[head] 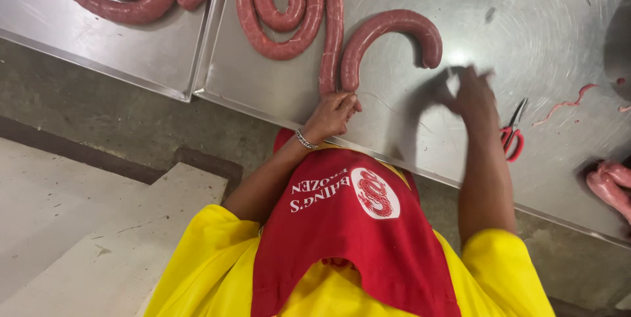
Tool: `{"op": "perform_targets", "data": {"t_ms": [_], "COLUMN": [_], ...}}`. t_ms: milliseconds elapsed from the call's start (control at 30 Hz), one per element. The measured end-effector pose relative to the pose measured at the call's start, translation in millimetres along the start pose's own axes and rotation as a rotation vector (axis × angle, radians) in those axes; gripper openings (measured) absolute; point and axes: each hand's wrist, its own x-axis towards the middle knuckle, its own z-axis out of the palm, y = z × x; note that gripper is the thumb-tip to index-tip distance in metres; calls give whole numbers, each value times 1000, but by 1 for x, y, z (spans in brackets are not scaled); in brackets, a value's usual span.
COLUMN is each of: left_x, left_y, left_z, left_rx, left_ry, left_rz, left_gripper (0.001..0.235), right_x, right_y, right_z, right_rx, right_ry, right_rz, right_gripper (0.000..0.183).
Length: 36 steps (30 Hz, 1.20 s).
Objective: The person ties long meat-filled casings into individual sausage links by hand and cuts the excess string using a pair of scissors.
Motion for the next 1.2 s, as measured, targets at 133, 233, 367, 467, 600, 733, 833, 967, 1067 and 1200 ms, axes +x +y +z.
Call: {"op": "perform_targets", "data": {"t_ms": [133, 233, 367, 467, 600, 733, 833, 967, 1067, 1200], "left_x": [4, 15, 14, 5, -6, -7, -4, 0, 7, 19], "left_y": [-22, -28, -28, 2, 54, 35, 18, 0, -10, -30], "left_z": [-2, -20, -28, 2, 12, -3, -2, -4, -13, -20], "left_rx": [-92, 37, -134, -376, -289, -60, -109, -174, -163, -162], "left_ry": [-1, 70, 183, 73, 268, 275, 57, -56, -65, 26], "left_rz": [52, 280, 242, 154, -52, 170, 143, 207, 300, 241], "left_gripper": [38, 36, 37, 50, 42, 42, 32, 29, 38, 16], "right_x": [77, 27, -33, -66, -139, -161, -212, -275, -317, -378], "right_y": [-157, -243, -238, -231, -205, -113, 0, 117, 145, 155], "right_z": [-24, -20, -59, -75, -85, -70, -60, -11, 37, 41], "right_rx": [-97, -116, -59, -247, 99, 325, 672, 665, 550, 680], "right_ry": [-159, -69, 42, -89, -364, 154, 34, 78, 19, -49], "right_rz": [-10, -534, -544, -296, -576, -395, -50, 459, 621, 765], "right_gripper": [79, 80, 83, 65, 42, 18, 16, 16, 16, 18]}}
